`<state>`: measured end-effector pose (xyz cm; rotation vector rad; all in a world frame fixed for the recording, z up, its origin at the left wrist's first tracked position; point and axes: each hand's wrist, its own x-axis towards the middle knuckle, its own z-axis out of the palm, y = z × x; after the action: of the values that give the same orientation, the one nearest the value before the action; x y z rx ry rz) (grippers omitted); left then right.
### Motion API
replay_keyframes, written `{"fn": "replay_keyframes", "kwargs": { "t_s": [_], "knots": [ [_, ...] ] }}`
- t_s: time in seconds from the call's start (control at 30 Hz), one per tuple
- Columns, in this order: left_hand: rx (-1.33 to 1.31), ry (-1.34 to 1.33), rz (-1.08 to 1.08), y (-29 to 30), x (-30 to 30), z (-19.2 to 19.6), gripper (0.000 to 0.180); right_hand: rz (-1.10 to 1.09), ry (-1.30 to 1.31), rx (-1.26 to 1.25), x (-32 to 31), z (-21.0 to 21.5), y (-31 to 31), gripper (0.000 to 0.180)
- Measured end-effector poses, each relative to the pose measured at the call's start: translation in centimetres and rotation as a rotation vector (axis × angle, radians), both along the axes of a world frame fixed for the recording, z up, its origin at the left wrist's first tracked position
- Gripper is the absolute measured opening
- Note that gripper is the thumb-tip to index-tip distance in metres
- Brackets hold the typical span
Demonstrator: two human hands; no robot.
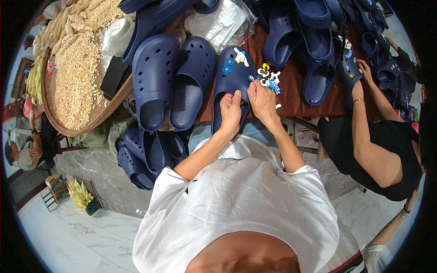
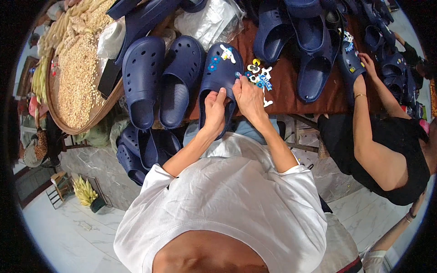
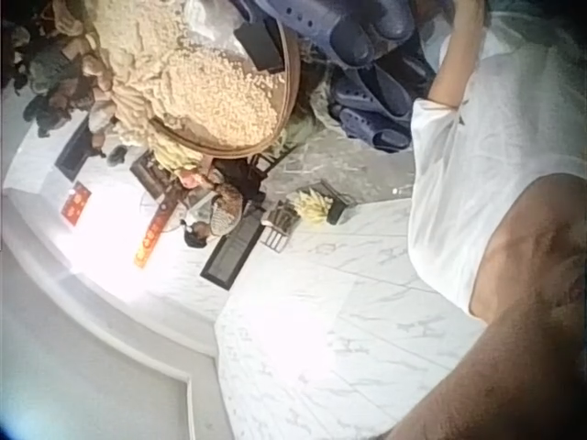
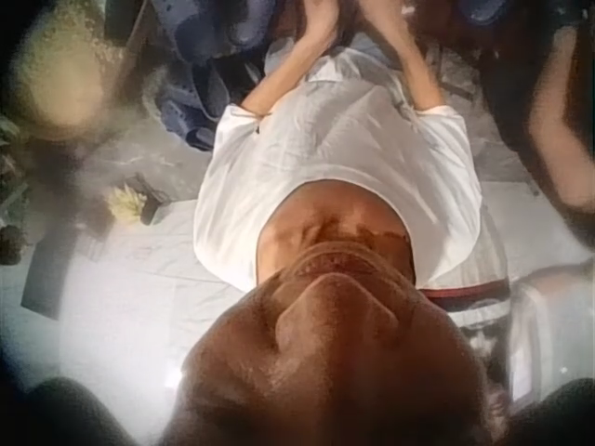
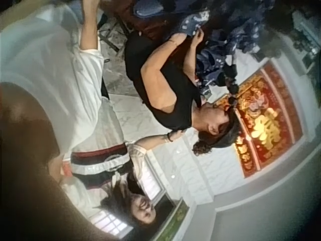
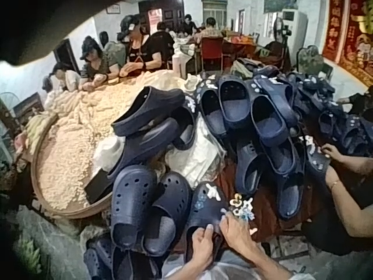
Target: Decorating clogs by inserting small charms into the holes of the shoes.
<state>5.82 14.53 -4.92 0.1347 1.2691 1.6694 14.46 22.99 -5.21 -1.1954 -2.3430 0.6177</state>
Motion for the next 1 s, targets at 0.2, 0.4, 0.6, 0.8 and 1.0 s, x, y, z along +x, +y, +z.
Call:
{"fn": "replay_keyframes", "kwargs": {
  "t_s": [0.2,0.4,0.6,0.8,1.0],
  "knots": [
    [0.081,-0.04,0.02,-0.2,-0.2,0.6,0.019,-0.155,0.269,-0.705,1.7,-0.9,1.2,0.037],
    [-0.039,0.118,-0.034,0.5,-0.7,-0.1,0.025,-0.147,0.109,-0.218,2.3,-1.0,1.7,0.034],
    [-0.036,-0.04,-0.087,2.2,-1.3,-1.7,0.038,-0.224,0.03,-0.021,1.7,0.4,2.4,0.042],
    [-0.018,-0.086,0.017,2.5,-0.1,-1.0,0.039,-0.127,-0.077,-0.256,-0.9,1.6,3.2,0.06],
    [-0.042,-0.13,0.059,2.4,-0.7,0.0,0.024,-0.095,-0.053,-0.18,-1.3,-0.2,3.7,0.049]
  ]
}}
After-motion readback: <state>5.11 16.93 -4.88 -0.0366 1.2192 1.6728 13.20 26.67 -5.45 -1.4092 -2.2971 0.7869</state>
